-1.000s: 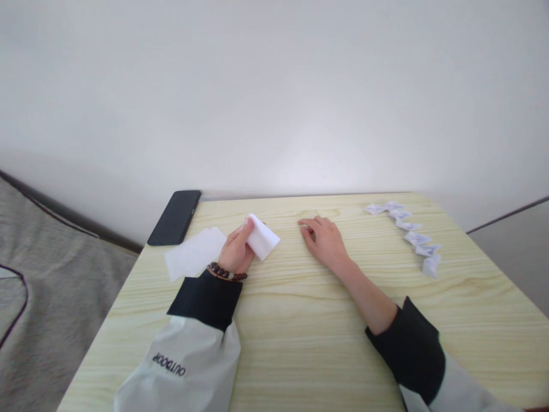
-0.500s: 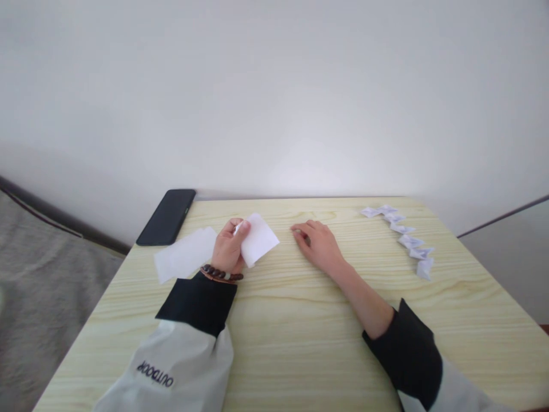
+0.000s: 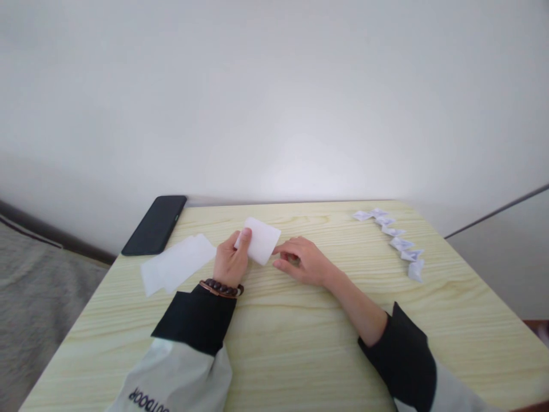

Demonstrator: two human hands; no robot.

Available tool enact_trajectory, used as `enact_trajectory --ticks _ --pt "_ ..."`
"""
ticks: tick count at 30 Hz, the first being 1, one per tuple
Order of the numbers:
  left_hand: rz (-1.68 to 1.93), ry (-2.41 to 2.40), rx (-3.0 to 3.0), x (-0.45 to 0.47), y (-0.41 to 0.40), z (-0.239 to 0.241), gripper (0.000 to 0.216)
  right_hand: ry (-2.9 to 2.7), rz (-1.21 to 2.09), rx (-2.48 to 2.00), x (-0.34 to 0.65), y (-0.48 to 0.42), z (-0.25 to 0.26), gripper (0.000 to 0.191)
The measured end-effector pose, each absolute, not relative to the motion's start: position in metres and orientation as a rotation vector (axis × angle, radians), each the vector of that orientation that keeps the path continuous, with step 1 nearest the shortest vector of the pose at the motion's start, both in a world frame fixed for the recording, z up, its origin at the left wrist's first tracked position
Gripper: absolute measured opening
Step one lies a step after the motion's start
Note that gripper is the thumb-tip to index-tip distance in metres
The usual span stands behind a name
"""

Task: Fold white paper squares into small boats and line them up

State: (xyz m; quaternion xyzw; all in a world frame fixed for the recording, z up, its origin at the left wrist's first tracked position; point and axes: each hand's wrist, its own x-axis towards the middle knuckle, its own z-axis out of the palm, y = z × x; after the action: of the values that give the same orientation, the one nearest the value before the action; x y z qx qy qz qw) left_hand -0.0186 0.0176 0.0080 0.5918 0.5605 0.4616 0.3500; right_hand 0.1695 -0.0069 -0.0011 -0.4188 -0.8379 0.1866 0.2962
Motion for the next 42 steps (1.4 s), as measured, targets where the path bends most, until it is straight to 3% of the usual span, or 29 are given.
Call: enact_trajectory --ticks 6,26,30,42 --pt "1.089 1.352 1.511 -0.0143 0.0132 0.0158 0.048 -2.175 0.474 -1.177 0.1685 -0.0038 -0.0046 0.034" --pt "0.873 1.056 1.376 -0.0114 0.0143 0.0175 0.041 -1.458 1.007 -1.182 0.1727 -0.0007 -0.0066 0.018" --pt "0.832 1.132 1.343 -0.0118 0.0142 0.0155 0.043 -1.498 1.114 -1.137 0.1725 -0.0024 -0.0073 0.022" --pt "0.889 1.077 1.299 -0.0128 0.0165 0.0092 0.039 -1.658 0.994 -1.226 0.1714 -0.0009 -0.0052 0.022"
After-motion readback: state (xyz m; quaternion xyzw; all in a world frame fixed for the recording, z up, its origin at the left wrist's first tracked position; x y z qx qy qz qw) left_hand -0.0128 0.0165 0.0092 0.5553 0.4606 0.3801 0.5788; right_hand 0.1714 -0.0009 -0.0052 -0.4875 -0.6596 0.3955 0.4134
